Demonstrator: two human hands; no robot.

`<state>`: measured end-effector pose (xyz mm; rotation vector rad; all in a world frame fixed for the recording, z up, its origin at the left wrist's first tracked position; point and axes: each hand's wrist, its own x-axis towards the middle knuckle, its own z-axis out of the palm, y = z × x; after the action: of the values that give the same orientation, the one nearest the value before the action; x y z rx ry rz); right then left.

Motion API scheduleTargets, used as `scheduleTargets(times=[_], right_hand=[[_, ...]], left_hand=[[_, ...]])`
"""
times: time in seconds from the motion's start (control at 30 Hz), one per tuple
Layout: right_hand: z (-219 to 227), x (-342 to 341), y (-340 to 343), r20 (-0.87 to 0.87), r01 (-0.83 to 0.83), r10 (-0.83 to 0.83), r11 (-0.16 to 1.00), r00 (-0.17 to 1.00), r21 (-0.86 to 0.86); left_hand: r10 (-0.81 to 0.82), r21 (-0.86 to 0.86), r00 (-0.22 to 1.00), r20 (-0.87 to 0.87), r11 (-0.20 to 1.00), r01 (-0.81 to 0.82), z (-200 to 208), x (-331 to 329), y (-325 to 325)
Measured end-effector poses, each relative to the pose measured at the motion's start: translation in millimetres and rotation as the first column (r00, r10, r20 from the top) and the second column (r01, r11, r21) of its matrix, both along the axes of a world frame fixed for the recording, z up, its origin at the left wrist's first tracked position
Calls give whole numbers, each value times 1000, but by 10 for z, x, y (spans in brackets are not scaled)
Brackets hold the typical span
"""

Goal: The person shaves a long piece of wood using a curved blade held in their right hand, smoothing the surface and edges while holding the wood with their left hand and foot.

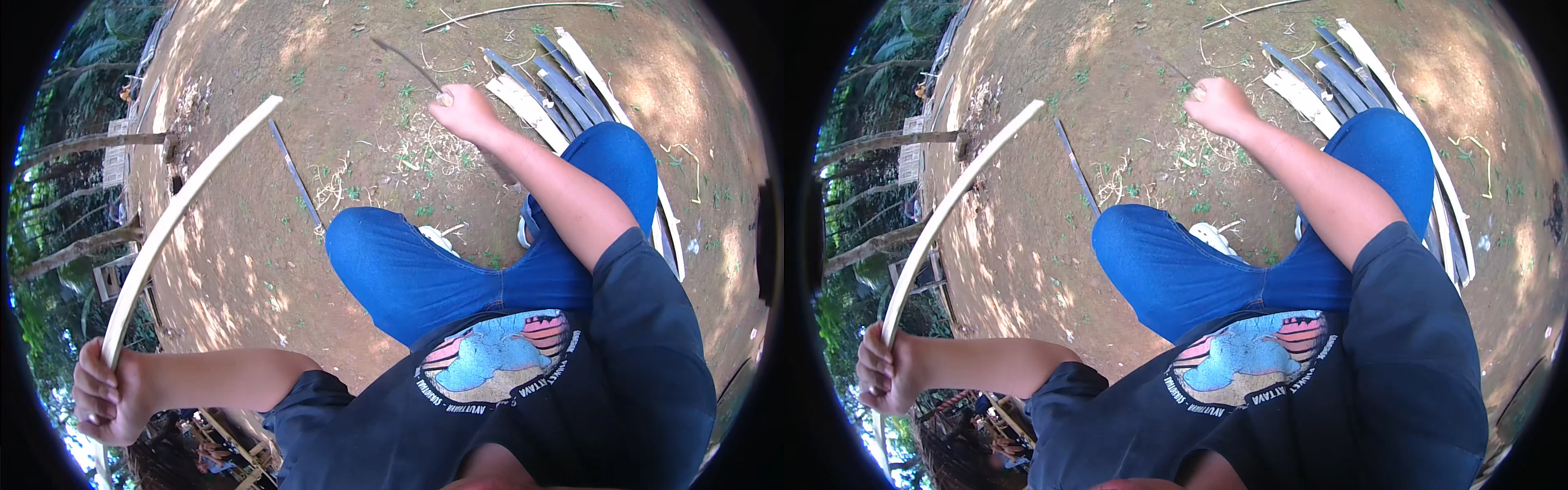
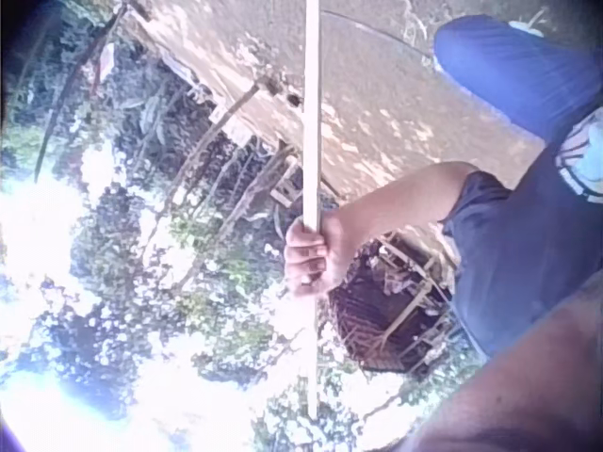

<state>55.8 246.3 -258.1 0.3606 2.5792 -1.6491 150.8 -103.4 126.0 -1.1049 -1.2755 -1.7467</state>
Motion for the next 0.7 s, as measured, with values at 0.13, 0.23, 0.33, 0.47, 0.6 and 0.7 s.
scheduleTargets(times=[0.13, 0.23, 0.33, 0.47, 0.6, 0.7], right_hand=[[337, 186, -310, -273, -44, -13, 978, 962, -203], [608, 419, -489, -336, -264, 192, 947, 922, -183], [644, 544, -613, -400, -345, 267, 928, 877, -138], [228, 311, -399, -215, -255, 220, 955, 952, -150], [251, 291, -431, -262, -204, 162, 969, 951, -140], [454, 409, -511, -316, -348, 294, 928, 902, -131]], left_hand=[[-52, -91, 998, 43, 994, 56, -384, -98, 324], [-105, 7, 989, 101, 994, 105, -556, -167, 505], [-85, 101, 990, 109, 992, 74, -636, -207, 625], [-252, 128, 962, 100, 963, 239, -512, -183, 563], [-155, 194, 986, 59, 971, 141, -485, -114, 482], [-162, 209, 982, 94, 968, 140, -514, -188, 434]])
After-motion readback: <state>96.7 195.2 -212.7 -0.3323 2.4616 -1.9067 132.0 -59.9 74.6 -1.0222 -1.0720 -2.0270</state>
